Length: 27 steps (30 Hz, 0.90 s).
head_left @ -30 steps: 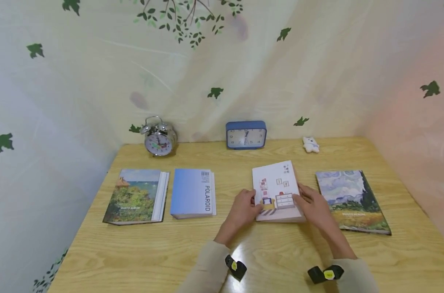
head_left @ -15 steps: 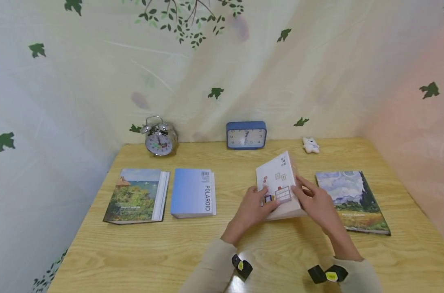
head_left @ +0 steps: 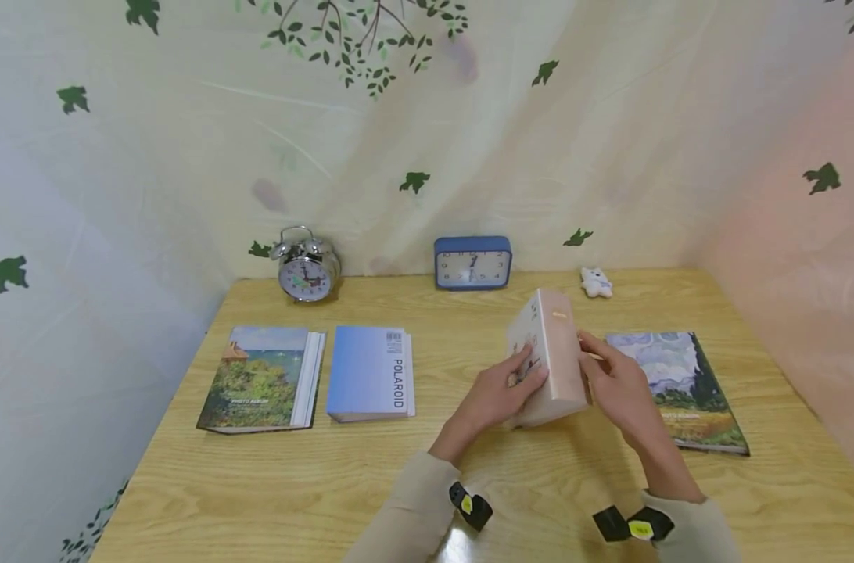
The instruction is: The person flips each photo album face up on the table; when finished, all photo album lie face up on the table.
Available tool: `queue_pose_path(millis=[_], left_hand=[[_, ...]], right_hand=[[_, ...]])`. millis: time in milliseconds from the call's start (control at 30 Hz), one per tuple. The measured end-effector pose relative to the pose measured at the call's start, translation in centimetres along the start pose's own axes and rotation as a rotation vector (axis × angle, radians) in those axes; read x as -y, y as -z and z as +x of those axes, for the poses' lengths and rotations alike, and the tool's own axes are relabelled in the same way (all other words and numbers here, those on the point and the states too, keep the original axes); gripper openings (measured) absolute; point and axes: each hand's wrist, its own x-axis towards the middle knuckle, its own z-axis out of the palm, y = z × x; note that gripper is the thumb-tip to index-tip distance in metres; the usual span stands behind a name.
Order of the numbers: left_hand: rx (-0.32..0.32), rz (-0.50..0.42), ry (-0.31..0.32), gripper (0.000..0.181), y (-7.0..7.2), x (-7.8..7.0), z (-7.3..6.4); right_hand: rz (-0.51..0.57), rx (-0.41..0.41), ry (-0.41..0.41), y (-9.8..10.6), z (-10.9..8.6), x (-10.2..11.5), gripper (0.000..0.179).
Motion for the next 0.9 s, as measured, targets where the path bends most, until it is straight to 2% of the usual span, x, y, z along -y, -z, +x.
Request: queue_pose_path(millis=[133,333,400,500,633,900], left_hand=[[0.002,-0.127,-0.008,0.056,0.3,0.3,0.0],[-0.009,-0.443,-0.068,0.049,1.4,0.6,-0.2],[-0.019,-0.500,-0.088,0.049,1.9,0.6,-0.3],[-0.051,-0.507,-0.096,0.050,2.8,0.7,-0.6],[-0.098,-0.427,-0.089,0.049,3.9,1.1,-1.0],[-0.134,-0.312,-0.075,0.054,5.4,1.9,-1.6]], right_hand=[[0.039,0.007,-0.009,-0.1,0.1,0.4,0.053],[0.049,0.014,0.017,-1.2,0.4,1.4,0.054],[0.055,0.020,0.025,-1.8,0.5,1.6,0.054],[0.057,0.011,0.048,-2.8,0.8,1.8,0.054],[0.051,0.003,0.068,-4.0,1.1,2.1,0.053],[0.064,0.041,0.104,-5.7,1.5,2.9,0.052]])
